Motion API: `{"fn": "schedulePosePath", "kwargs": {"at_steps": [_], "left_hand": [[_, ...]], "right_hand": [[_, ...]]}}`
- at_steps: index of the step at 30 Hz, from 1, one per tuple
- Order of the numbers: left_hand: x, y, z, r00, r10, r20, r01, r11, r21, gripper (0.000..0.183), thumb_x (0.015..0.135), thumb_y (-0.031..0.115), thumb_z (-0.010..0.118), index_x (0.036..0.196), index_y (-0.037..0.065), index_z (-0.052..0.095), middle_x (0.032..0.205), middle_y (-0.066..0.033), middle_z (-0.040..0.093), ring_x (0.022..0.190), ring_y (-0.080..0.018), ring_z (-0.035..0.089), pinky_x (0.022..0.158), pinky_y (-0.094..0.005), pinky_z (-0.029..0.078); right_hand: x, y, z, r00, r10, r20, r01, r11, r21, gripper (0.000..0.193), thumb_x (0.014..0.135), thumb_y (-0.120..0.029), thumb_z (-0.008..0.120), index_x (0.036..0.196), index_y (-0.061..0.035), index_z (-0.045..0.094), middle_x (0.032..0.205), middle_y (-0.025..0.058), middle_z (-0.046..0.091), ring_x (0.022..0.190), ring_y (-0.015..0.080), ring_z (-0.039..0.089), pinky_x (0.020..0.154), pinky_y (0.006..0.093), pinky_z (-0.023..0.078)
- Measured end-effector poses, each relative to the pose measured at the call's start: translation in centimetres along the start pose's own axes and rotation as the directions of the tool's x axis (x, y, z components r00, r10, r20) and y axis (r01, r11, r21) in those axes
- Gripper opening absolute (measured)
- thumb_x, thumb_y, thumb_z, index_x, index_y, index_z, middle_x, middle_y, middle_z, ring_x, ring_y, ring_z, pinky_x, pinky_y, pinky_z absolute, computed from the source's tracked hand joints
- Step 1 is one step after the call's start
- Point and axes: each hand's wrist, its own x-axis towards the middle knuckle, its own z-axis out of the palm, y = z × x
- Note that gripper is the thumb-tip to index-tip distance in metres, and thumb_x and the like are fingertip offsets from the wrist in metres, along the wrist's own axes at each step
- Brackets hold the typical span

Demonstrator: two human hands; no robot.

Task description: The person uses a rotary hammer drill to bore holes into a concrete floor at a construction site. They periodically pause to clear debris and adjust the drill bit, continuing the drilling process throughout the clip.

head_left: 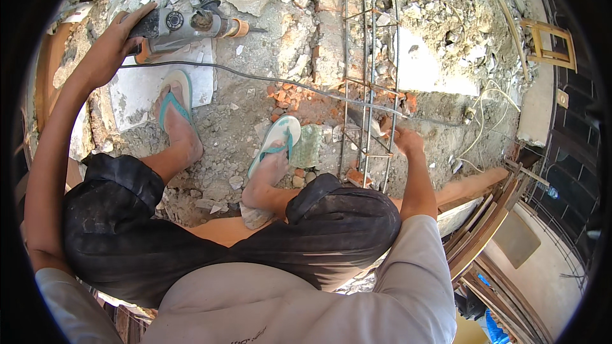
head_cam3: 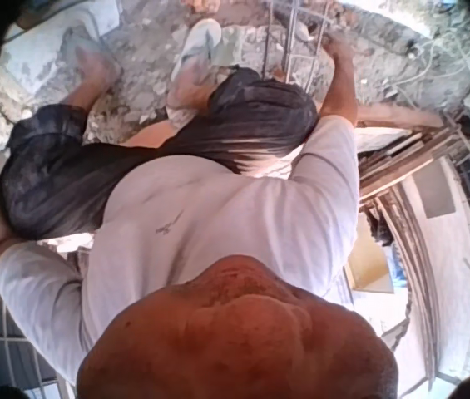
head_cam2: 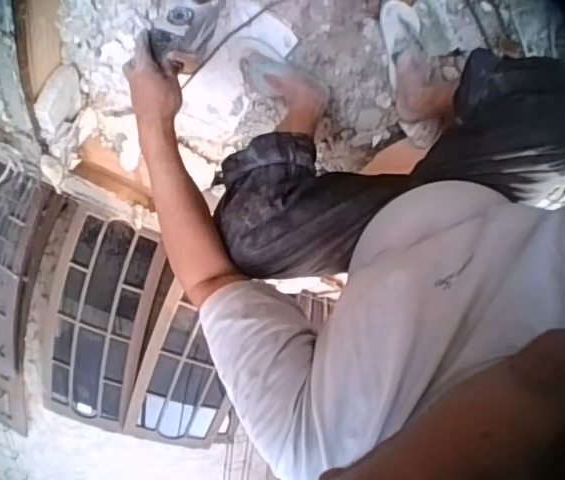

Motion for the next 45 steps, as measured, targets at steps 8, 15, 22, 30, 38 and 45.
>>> {"fn": "schedulePosePath", "kwargs": {"at_steps": [8, 15, 22, 30, 38, 45], "left_hand": [[0.3, 0.0, -0.2, 0.999, 0.033, 0.019, -0.033, 0.999, -0.021, 0.066, 0.112, 0.002, 0.056, 0.174, 0.022, 0.043, 0.143, -0.0188, 0.058, 0.132, -0.0331, 0.061, 0.118, -0.0447, 0.049], [0.3, -0.5, 0.2, 1.000, 0.025, 0.016, -0.024, 0.999, -0.041, 0.066, 0.113, 0.002, 0.055, 0.175, 0.021, 0.042, 0.148, -0.0193, 0.057, 0.137, -0.0334, 0.060, 0.120, -0.0440, 0.049], [0.2, -0.1, -0.1, 0.999, 0.034, 0.000, -0.034, 0.999, 0.034, 0.066, 0.113, 0.003, 0.056, 0.174, 0.021, 0.043, 0.149, -0.0182, 0.057, 0.136, -0.0327, 0.061, 0.119, -0.0441, 0.050], [0.2, 0.7, -0.2, 1.000, -0.003, 0.020, 0.003, 1.000, 0.004, 0.065, 0.112, 0.002, 0.056, 0.174, 0.021, 0.044, 0.150, -0.0188, 0.058, 0.140, -0.0348, 0.059, 0.123, -0.0455, 0.046], [0.4, 1.3, -0.4, 0.999, -0.010, 0.031, 0.009, 0.999, 0.036, 0.068, 0.110, 0.000, 0.058, 0.173, 0.019, 0.044, 0.155, -0.0207, 0.057, 0.147, -0.0374, 0.054, 0.127, -0.0462, 0.041], [0.3, 1.6, -0.6, 0.999, -0.035, 0.031, 0.034, 0.998, 0.046, 0.068, 0.111, 0.002, 0.058, 0.174, 0.020, 0.043, 0.156, -0.0212, 0.056, 0.148, -0.0373, 0.052, 0.129, -0.0462, 0.039]], "right_hand": [[-4.9, 1.8, 4.9, 0.889, 0.443, -0.111, -0.386, 0.859, 0.337, 0.059, 0.111, -0.070, 0.044, 0.148, -0.0323, 0.071, 0.139, 0.0150, 0.078, 0.130, 0.0407, 0.072, 0.107, 0.0533, 0.057], [-4.3, 3.1, 2.9, 0.960, -0.065, -0.272, 0.101, 0.988, 0.120, 0.047, 0.108, -0.061, 0.061, 0.140, -0.0315, 0.076, 0.138, 0.0067, 0.079, 0.125, 0.0350, 0.074, 0.106, 0.0514, 0.057], [3.7, 0.9, 1.7, 0.945, -0.230, -0.231, 0.233, 0.972, -0.013, 0.046, 0.106, -0.059, 0.066, 0.144, -0.0334, 0.070, 0.142, 0.0057, 0.075, 0.128, 0.0336, 0.073, 0.112, 0.0546, 0.053], [0.6, 1.6, 6.9, 0.915, 0.356, -0.188, -0.253, 0.871, 0.421, 0.065, 0.113, -0.070, 0.040, 0.144, -0.0234, 0.075, 0.136, 0.0214, 0.077, 0.123, 0.0455, 0.074, 0.105, 0.0577, 0.057], [-1.1, 1.3, 4.1, 0.936, 0.352, 0.012, -0.350, 0.925, 0.149, 0.073, 0.112, -0.066, 0.034, 0.135, -0.0157, 0.081, 0.136, 0.0240, 0.078, 0.128, 0.0416, 0.075, 0.110, 0.0565, 0.057], [7.1, -4.3, 4.6, 0.986, 0.165, -0.020, -0.155, 0.953, 0.260, 0.072, 0.107, -0.060, 0.039, 0.139, -0.0077, 0.076, 0.142, 0.0285, 0.073, 0.133, 0.0447, 0.072, 0.114, 0.0568, 0.056]]}}
